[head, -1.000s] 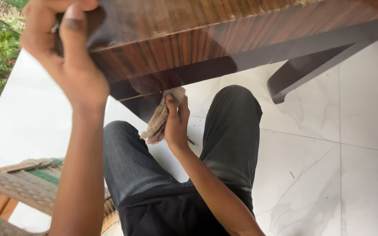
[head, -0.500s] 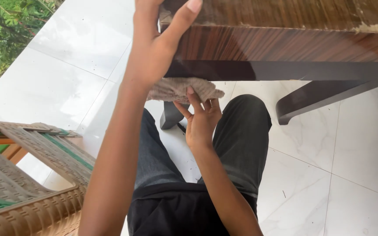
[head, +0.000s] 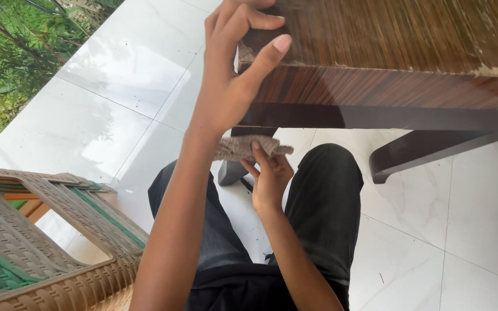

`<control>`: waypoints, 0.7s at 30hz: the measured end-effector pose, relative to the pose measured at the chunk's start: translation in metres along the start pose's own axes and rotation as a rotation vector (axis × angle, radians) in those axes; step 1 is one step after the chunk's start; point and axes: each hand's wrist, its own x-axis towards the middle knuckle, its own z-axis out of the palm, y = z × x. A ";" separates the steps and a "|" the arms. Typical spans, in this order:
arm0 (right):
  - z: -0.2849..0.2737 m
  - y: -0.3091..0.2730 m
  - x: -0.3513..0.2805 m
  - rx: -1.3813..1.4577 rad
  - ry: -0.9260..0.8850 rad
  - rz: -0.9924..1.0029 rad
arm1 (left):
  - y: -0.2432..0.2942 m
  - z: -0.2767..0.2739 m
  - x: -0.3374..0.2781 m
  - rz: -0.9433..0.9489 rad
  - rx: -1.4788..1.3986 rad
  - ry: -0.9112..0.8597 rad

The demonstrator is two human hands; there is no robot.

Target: Cleaning a wooden table with a spray bottle and cloth.

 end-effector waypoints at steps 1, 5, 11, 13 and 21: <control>-0.007 0.012 0.003 -0.040 0.007 0.028 | 0.000 0.000 -0.001 -0.004 0.005 -0.005; -0.020 0.018 0.006 -0.073 -0.006 0.119 | 0.000 0.001 -0.002 -0.014 0.006 -0.008; -0.004 -0.045 0.003 0.191 -0.193 0.156 | -0.003 -0.003 0.000 -0.020 -0.007 -0.036; -0.004 -0.051 0.008 0.172 -0.206 0.217 | 0.002 -0.006 0.001 -0.024 0.005 -0.046; -0.003 -0.073 0.026 -0.057 -0.268 0.375 | 0.000 -0.011 0.005 -0.004 0.078 -0.091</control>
